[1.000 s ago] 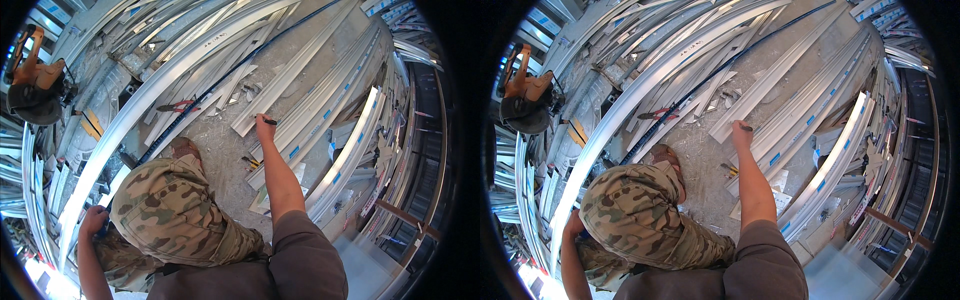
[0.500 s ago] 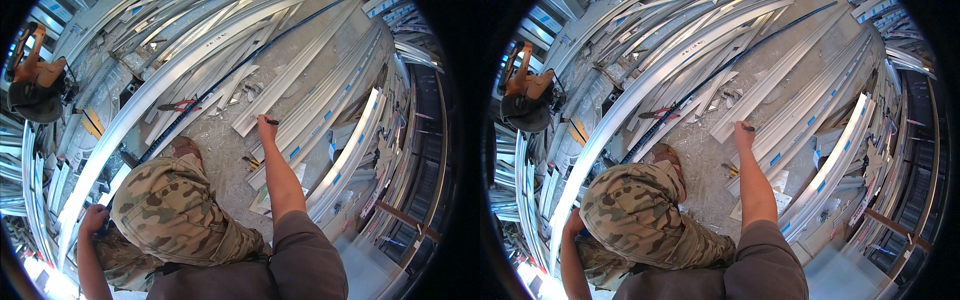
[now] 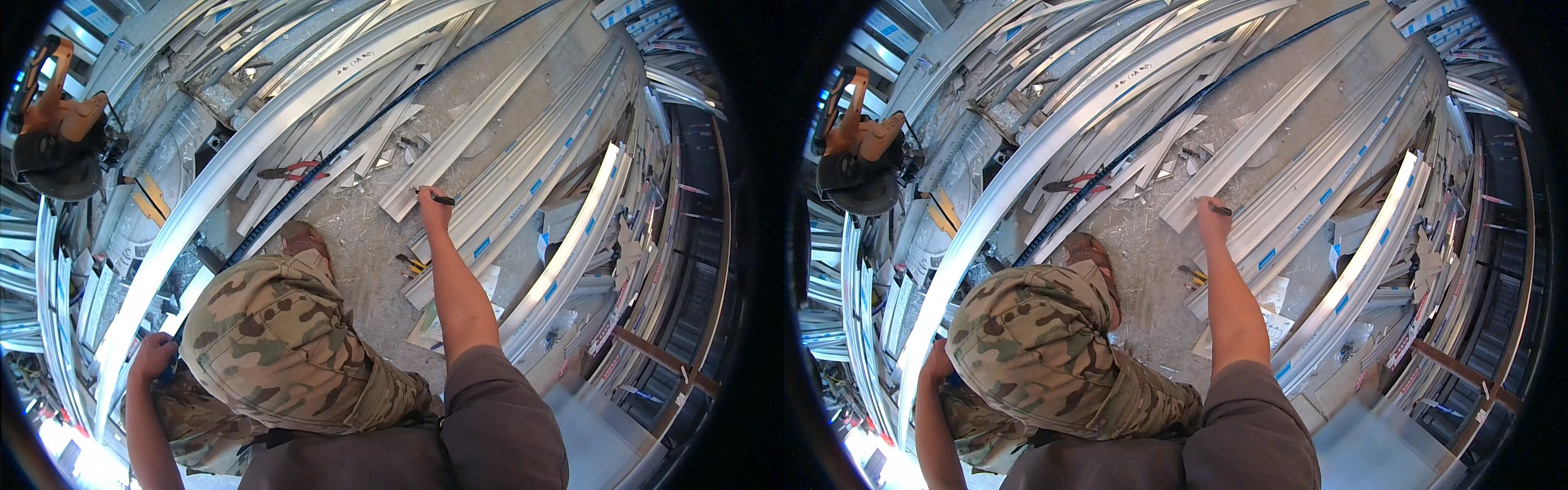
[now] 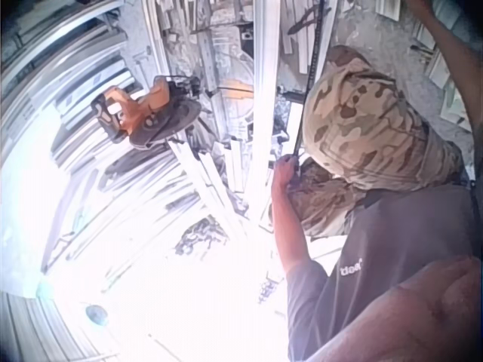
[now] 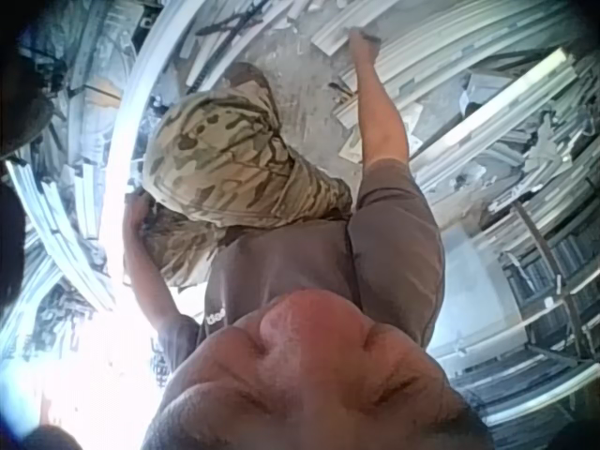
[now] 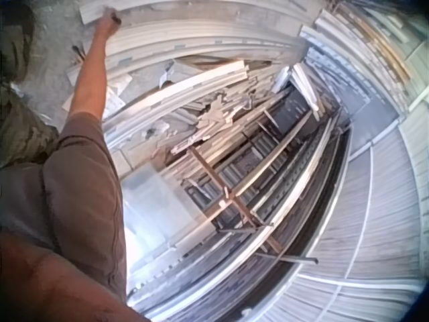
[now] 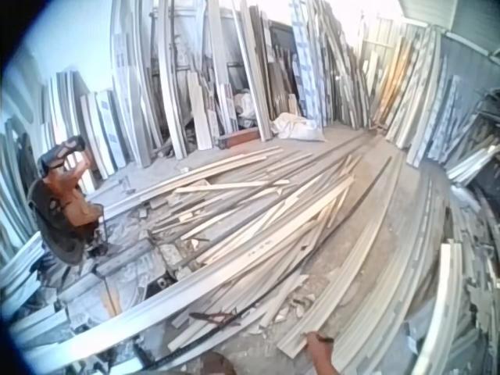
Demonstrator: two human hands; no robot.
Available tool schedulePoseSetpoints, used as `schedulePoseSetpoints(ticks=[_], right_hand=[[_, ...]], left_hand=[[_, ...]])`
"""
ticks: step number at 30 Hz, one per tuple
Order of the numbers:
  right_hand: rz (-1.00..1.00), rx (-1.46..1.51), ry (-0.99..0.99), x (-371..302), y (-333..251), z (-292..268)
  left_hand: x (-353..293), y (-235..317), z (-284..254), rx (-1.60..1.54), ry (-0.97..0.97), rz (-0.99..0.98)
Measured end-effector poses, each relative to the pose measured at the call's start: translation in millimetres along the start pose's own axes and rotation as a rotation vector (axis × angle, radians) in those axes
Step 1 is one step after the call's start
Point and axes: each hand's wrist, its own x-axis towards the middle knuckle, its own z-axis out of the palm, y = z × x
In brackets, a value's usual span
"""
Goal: The person measures and marks aluminum profiles with a tape measure and marker, then cuts them using a miter saw. The person repeats this process for several pieces, stacking the cut pieces aside.
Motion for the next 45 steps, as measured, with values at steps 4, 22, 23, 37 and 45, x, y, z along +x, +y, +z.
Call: schedulePoseSetpoints(ticks=[4, 22, 23, 37, 45], right_hand=[[-0.03, -0.024, -0.053, -3, 3, 2], [0.001, -0.019, 0.003, -11, -3, 1], [-0.008, -0.01, 0.005, -11, -1, 2], [-0.019, 0.021, 0.015, -4, 17, 7], [0.05, -0.002, -0.02, -9, 12, 8]], left_hand=[[2, -5, 3, -0.068, 0.001, -0.03], [1, -2, 2, -0.046, 0.001, -0.011], [1, -3, 2, -0.052, -0.001, -0.012], [1, 2, 0, -0.063, -0.012, -0.025], [-4, 11, -2, -0.084, -0.027, -0.054]])
